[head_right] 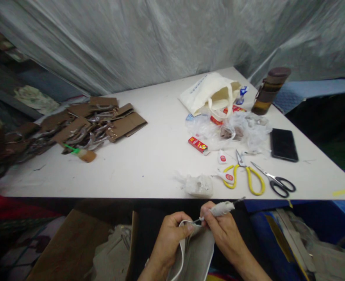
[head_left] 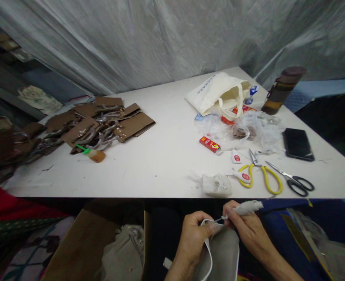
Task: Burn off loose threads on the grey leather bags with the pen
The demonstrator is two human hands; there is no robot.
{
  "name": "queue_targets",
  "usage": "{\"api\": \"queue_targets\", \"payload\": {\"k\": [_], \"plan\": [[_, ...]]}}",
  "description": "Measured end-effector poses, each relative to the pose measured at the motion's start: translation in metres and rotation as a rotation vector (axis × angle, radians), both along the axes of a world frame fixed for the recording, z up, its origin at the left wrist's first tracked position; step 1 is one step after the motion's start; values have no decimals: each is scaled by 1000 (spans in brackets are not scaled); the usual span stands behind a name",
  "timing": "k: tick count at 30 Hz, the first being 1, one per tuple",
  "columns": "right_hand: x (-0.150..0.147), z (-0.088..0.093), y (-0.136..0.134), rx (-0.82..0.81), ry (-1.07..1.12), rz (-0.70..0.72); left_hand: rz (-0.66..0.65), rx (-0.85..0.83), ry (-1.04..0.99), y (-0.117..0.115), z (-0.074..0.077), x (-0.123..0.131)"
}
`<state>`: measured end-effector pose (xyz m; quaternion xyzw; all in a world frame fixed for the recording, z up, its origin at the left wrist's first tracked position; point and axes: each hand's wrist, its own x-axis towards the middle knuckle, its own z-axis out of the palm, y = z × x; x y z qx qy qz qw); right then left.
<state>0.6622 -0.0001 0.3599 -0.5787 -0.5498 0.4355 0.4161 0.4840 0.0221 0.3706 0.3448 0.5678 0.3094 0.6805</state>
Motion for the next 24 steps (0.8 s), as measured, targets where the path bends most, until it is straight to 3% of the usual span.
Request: {"api": "queue_targets", "payload": {"k": [5,8,12,17,24], "plan": [[-11,-17,-18,-5,96,-155,8,1,2,2,0,-1],[-16,-13,-14,20,148,-251,18,12,28,1,0,-3],[-16,-2,3,194,83,-343,46,33,49,0,0,-10],[-6,-2,23,406,-204,-253,81,13,-26,-1,-8,-20],[-5,0,37,583,-541,-71,164,-11,-126,0,-14,-29]]}}
